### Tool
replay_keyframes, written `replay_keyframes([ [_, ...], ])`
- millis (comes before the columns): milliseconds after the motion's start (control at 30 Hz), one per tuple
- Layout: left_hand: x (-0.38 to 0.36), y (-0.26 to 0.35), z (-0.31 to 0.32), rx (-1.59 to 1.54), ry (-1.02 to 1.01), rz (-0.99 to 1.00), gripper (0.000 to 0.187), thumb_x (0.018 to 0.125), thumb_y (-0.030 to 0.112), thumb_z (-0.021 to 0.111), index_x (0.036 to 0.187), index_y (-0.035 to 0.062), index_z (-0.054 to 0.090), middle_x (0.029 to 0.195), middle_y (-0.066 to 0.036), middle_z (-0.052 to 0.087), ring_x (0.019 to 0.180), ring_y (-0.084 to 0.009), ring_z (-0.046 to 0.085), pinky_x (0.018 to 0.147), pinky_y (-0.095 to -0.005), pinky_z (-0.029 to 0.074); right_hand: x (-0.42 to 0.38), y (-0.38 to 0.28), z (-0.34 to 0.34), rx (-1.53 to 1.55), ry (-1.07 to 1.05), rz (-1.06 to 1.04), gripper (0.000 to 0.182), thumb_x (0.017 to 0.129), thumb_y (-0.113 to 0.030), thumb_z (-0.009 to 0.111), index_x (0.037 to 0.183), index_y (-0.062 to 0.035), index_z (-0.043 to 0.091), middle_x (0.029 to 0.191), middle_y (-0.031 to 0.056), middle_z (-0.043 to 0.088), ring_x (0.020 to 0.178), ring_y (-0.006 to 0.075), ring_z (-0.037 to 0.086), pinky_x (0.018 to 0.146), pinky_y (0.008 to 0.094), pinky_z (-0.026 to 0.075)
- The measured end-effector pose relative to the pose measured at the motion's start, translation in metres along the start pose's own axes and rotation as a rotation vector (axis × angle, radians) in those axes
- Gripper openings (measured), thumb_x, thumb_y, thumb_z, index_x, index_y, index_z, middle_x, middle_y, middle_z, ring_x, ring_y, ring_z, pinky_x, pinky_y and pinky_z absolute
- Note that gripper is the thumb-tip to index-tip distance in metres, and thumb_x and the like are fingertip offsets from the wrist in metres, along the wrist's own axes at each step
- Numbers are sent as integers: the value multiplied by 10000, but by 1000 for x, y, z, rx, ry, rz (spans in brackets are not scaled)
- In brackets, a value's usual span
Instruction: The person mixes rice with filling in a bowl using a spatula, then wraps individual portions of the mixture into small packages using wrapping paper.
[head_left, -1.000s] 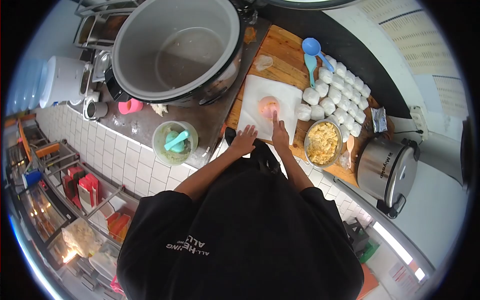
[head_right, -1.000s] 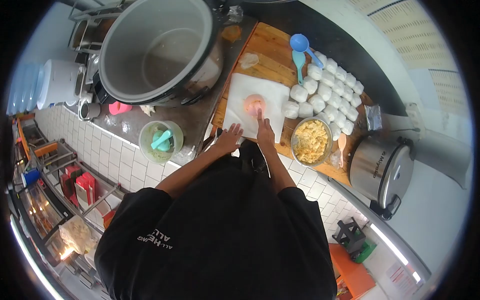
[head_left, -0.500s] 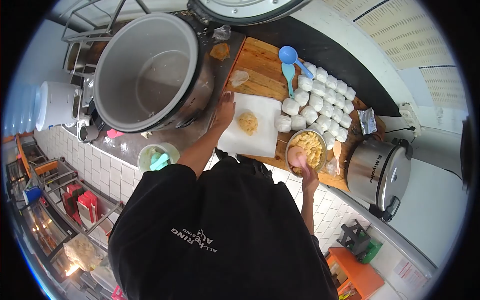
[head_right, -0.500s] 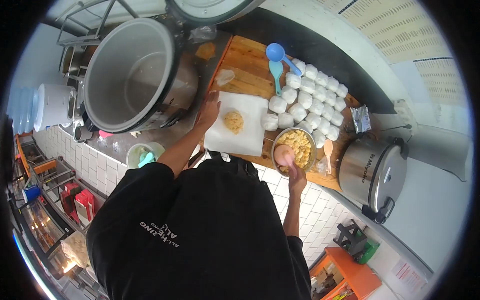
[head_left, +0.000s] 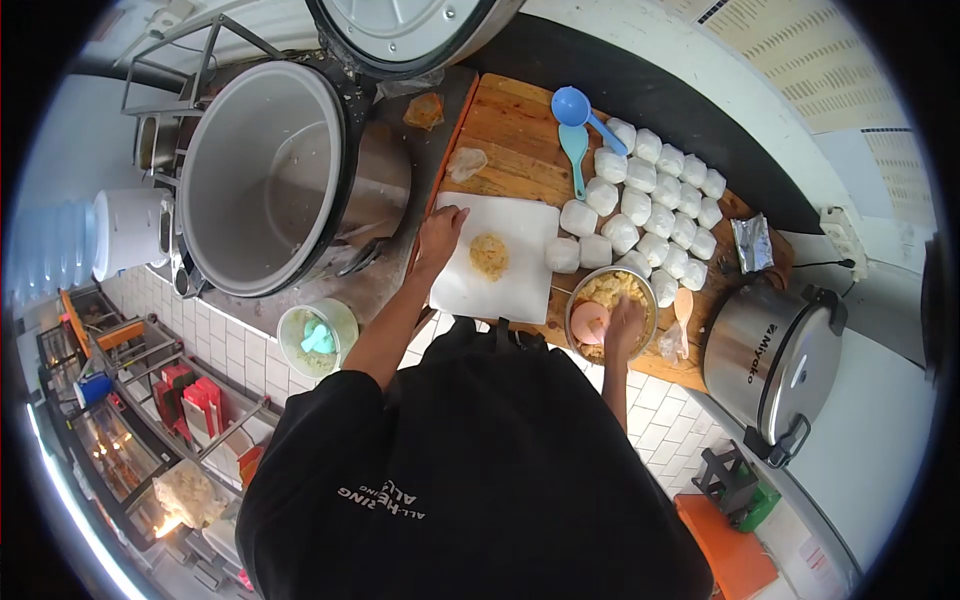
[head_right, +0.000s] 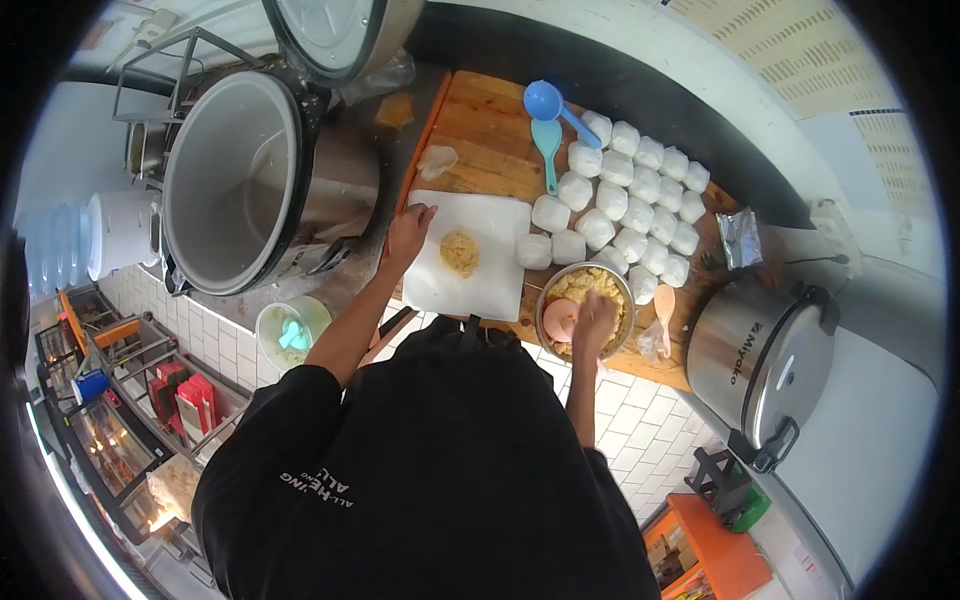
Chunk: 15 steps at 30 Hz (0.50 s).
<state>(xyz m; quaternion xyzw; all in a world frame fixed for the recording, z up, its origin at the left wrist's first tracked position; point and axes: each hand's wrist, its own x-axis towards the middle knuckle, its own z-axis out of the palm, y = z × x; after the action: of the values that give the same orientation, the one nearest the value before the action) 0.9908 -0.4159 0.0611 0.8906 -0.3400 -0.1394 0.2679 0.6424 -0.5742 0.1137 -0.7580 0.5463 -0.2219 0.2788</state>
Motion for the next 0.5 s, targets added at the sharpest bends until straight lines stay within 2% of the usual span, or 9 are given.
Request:
replay_keyframes([
  [33, -3, 1, -1, -64, -19, 2, 168, 886, 165, 609, 931, 8, 649, 857, -181, 660, 813, -330, 644, 701, -405, 501, 22, 17, 42, 557, -46, -19, 137, 921, -63, 499, 910, 51, 575, 886, 188, 573, 869, 320, 552, 720, 400, 429],
  [67, -5, 1, -3, -128, -36, 6, 183, 896, 177, 604, 916, 0, 648, 843, -183, 661, 802, -321, 648, 691, -394, 501, 48, -43, 48, 248, -70, -388, 208, 883, 18, 497, 1084, 36, 546, 1138, 188, 551, 1067, 311, 531, 826, 370, 453],
  [100, -10, 5, -6, -121, -39, 4, 183, 896, 177, 604, 916, 0, 648, 843, -183, 661, 802, -321, 648, 691, -394, 501, 70, -80, 61, 392, -196, -483, 374, 826, 78, 513, 1193, 4, 516, 1318, 156, 473, 1198, 322, 463, 955, 365, 414],
  [133, -16, 10, -10, -211, -52, 21, 187, 899, 176, 601, 919, -5, 643, 839, -180, 661, 795, -306, 652, 688, -386, 501, 76, -121, 73, 564, -355, -168, 422, 799, 74, 527, 1207, -36, 535, 1335, 143, 469, 1182, 346, 472, 1004, 411, 382],
  [200, -27, 14, -18, -286, -64, 48, 191, 902, 174, 598, 922, -11, 638, 835, -177, 660, 787, -290, 656, 685, -377, 502, 111, -95, 151, 226, -379, -596, 439, 799, 8, 590, 1228, -75, 541, 1367, 141, 431, 1202, 353, 450, 1011, 477, 372],
  [233, -32, 13, -19, -289, -104, 31, 191, 904, 175, 598, 925, -11, 637, 836, -168, 664, 787, -277, 659, 685, -372, 505, 111, -96, 160, 236, -372, -598, 439, 799, 8, 590, 1228, -75, 541, 1367, 141, 431, 1202, 353, 450, 1011, 477, 372],
  [300, -44, 8, -22, -282, -136, 16, 192, 905, 175, 597, 929, -12, 635, 836, -158, 668, 786, -264, 661, 685, -367, 507, 111, -107, 179, -290, -615, -609, 455, 753, -112, 674, 1196, -83, 575, 1247, 163, 493, 1211, 317, 445, 979, 467, 401],
  [333, -51, 5, -22, -319, -154, 19, 191, 905, 177, 601, 935, -8, 638, 838, -149, 672, 791, -259, 662, 694, -364, 510, 107, -105, 182, -349, -522, -710, 352, 730, -170, 708, 1067, -92, 645, 1115, 132, 543, 1153, 295, 475, 936, 452, 419],
  [500, -75, 12, -39, -356, -131, -79, 184, 901, 176, 609, 948, 2, 643, 840, -126, 682, 796, -254, 663, 715, -354, 516, 104, -92, 200, -174, -469, -707, 187, 711, -142, 706, 882, -87, 655, 986, 94, 589, 1049, 285, 528, 886, 459, 427],
])
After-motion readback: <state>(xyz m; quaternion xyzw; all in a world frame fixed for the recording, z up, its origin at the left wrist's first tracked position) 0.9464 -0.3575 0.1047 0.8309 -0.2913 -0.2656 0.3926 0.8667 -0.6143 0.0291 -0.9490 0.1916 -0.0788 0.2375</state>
